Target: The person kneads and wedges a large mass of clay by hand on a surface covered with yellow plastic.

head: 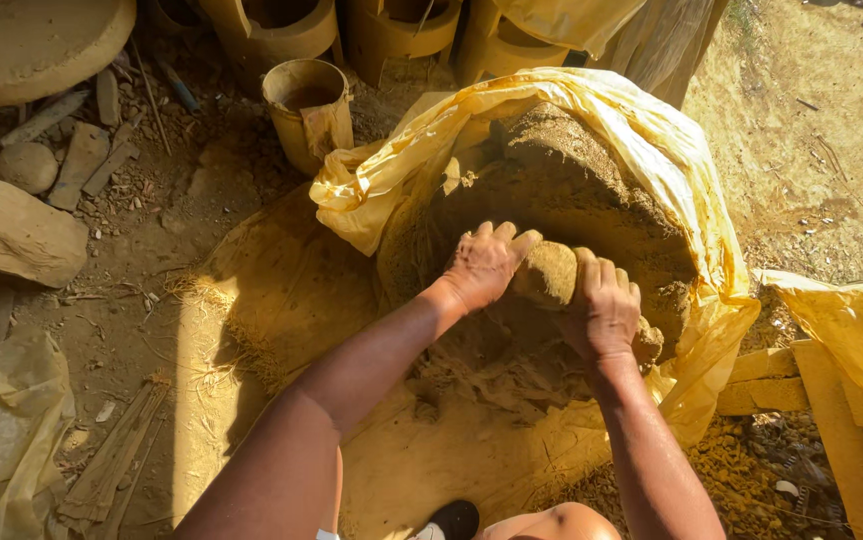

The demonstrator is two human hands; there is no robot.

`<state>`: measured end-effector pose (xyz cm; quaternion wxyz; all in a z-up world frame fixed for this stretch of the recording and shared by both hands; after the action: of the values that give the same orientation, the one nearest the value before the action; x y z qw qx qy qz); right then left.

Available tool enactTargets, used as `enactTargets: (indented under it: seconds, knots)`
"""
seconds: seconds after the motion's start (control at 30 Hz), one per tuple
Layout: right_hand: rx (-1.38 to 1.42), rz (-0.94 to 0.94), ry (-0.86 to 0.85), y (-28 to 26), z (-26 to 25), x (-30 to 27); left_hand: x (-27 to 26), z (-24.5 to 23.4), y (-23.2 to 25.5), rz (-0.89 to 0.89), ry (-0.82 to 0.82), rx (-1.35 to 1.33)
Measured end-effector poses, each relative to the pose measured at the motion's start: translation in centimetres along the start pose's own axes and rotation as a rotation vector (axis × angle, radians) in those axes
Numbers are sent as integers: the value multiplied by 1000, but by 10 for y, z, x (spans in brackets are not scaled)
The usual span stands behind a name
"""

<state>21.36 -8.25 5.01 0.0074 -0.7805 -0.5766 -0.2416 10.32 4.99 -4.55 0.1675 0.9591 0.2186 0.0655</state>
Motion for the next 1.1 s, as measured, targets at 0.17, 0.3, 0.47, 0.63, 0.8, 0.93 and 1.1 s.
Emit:
enactTargets:
  seconds: [0.17, 0.3, 0.47, 0.63, 0.8, 0.93, 1.1]
  knots:
    - [85, 132, -75, 26, 38, 19, 20, -23, -16, -365, -6, -364]
    - [-87, 116, -125, 17, 47, -12, -41, -68, 27, -203, 201, -458]
    - [162, -210, -41, -41, -51, -138, -178, -62, 59, 13, -392, -49]
    - [-230, -115, -336, -48, -55, -105, -164, -59, 57, 8, -133, -302]
    - [-537, -178, 132, -68, -19, -39, -96, -2, 16, 3, 299, -46]
    - [68, 19, -248, -38, 1, 41, -14, 1, -42, -405, -77, -454]
    - [87, 137, -329, -42, -10, 44, -37, -66, -20, -473, 55, -640]
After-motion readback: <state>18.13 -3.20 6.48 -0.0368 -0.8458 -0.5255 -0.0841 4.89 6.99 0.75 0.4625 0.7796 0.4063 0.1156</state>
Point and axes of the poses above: each hand's wrist, its own x-axis towards the middle knuckle, its own z-axis out of the palm, y = z × x, the point moved 5 cm from there along x, towards the middle knuckle, and after that the axes turned 12 degrees about -x, right-handed, at the moved point
